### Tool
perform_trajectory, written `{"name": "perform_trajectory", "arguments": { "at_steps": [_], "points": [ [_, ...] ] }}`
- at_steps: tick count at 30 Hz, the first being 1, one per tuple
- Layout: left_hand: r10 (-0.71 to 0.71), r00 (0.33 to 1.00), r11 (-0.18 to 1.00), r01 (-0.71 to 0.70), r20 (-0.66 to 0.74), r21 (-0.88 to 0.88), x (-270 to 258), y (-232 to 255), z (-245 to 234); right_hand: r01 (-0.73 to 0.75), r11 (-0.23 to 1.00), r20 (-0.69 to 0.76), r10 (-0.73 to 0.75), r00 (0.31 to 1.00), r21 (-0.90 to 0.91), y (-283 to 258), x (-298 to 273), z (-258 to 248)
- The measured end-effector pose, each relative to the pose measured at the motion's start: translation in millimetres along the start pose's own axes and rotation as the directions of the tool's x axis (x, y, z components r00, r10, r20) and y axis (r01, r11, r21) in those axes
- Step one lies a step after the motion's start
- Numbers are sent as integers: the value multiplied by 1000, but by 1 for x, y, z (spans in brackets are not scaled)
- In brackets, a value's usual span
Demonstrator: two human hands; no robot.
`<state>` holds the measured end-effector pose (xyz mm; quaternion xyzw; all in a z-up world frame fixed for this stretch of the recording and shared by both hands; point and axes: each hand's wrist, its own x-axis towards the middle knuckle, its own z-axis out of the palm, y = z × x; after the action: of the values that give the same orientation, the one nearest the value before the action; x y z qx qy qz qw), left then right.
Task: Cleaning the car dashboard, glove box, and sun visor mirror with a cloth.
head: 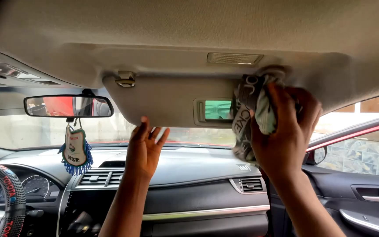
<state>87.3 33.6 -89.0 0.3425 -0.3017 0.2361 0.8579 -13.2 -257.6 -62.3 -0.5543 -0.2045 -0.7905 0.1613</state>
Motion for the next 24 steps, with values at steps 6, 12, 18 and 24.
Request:
{"name": "perform_trajectory", "arguments": {
  "at_steps": [6,12,18,24],
  "points": [
    [120,991,977,-107,62,-185,-6,0,1,265,961,285,-276,918,75,-17,-3,17],
    [90,995,995,-88,32,-45,-17,15,-6,37,998,-45,-39,998,-47,-30,-1,50],
    [19,993,967,-49,119,252,-4,51,-25,309,947,143,-295,945,-89,-42,34,18],
    [122,963,972,-165,241,167,39,84,-33,181,983,85,-178,980,-20,-54,12,52]
  ]
}}
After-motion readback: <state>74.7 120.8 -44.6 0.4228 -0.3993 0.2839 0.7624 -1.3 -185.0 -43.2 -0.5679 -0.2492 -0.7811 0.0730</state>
